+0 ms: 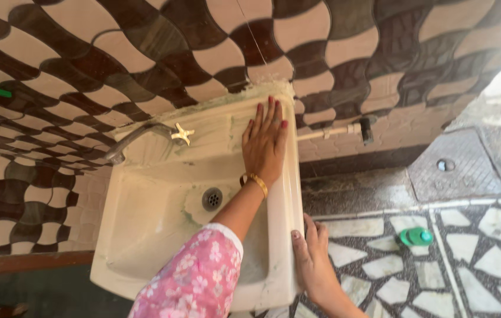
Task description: The person scrubs a white pedestal sink using a blue sponge and a steel wool pad. They clean the basin, faucet, and pedestal, then rinse the sink and their hands under running water.
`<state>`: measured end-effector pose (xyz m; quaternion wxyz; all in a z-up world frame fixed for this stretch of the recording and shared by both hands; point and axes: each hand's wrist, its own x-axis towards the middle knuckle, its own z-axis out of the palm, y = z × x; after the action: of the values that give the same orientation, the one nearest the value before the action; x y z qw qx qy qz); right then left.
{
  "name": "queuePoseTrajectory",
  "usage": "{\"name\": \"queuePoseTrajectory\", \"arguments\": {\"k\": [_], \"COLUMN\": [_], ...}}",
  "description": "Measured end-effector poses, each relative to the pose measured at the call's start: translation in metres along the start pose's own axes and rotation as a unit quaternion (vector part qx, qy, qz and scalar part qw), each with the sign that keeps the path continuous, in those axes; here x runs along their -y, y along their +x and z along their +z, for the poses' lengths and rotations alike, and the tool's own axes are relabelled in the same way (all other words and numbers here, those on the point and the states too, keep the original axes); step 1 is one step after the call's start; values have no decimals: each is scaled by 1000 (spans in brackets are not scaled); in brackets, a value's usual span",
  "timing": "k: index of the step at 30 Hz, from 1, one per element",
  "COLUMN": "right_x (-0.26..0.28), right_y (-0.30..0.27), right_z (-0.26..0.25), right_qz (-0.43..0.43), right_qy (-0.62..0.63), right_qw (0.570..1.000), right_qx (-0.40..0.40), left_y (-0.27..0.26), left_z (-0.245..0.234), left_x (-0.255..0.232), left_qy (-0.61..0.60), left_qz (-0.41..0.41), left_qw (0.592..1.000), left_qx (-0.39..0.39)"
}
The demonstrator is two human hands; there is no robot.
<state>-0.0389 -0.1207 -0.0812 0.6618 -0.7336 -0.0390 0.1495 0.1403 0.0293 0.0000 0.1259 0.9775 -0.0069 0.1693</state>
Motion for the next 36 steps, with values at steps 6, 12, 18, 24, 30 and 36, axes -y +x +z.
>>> {"name": "queuePoseTrajectory", "arguments": {"k": [6, 12, 18, 24, 30, 36], "right_x": [-11, 8, 5, 9, 61, 110], "right_y": [160, 323, 247, 107, -10, -94], "right_z": [2, 3, 2, -4, 20, 76], "right_qz": [-330, -263, -263, -122, -277, -324], "right_qy": [-316, -103, -160, -200, -304, -461], "right_qw": [885, 949, 935, 956, 876, 802], "right_qx": [-87, -143, -176, -178, -252, -199], "left_y": [9, 11, 31, 3, -104, -227], "left_z": [-4, 10, 18, 47, 45, -57], "left_x": [-1, 2, 9, -4, -24, 22], "left_qy": [-16, -15, 75, 69, -8, -169], "left_qz": [-4, -20, 18, 25, 67, 7], "left_qw": [1000, 1000, 996, 997, 997, 950], "left_qx": [-17, -11, -46, 6, -38, 262]}}
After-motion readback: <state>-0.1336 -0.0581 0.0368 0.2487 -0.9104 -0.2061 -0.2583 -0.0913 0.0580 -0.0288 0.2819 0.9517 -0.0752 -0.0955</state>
